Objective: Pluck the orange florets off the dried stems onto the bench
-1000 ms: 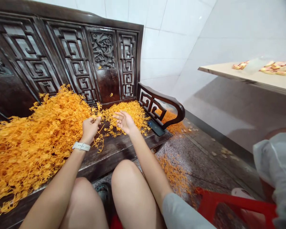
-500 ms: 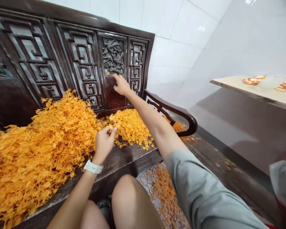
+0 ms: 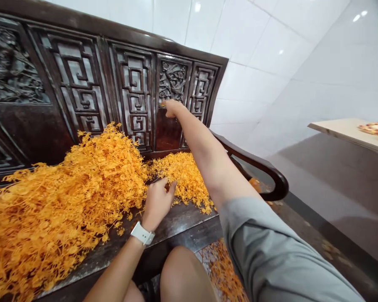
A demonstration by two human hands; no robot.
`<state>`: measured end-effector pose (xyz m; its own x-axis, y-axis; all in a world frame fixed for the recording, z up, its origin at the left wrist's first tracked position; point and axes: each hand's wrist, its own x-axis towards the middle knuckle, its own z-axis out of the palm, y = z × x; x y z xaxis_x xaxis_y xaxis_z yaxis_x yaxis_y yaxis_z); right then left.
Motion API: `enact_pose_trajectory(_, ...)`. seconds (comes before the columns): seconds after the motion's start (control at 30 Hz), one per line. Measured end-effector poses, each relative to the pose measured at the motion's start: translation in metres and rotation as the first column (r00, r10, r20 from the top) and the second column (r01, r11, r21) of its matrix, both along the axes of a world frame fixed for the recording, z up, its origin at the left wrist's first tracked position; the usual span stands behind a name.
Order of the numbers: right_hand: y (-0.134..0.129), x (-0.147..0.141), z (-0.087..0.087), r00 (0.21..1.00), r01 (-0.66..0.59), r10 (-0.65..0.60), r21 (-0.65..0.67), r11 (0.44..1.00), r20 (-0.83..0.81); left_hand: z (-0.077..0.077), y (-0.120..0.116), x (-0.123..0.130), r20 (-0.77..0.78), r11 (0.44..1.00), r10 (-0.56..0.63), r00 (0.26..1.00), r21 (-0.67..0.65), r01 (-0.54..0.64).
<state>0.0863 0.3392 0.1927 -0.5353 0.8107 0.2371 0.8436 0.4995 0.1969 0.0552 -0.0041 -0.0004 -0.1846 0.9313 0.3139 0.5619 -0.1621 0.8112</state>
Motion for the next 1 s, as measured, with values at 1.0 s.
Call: enact_pose_trajectory(1.0, -0.401, 0.143, -0.132, 0.285, -0.890, 0.081, -0.232, 0.393, -0.955, 0.004, 0.024, 0.024, 0.684, 0.967, 0.228, 0.693, -0.076, -0.243)
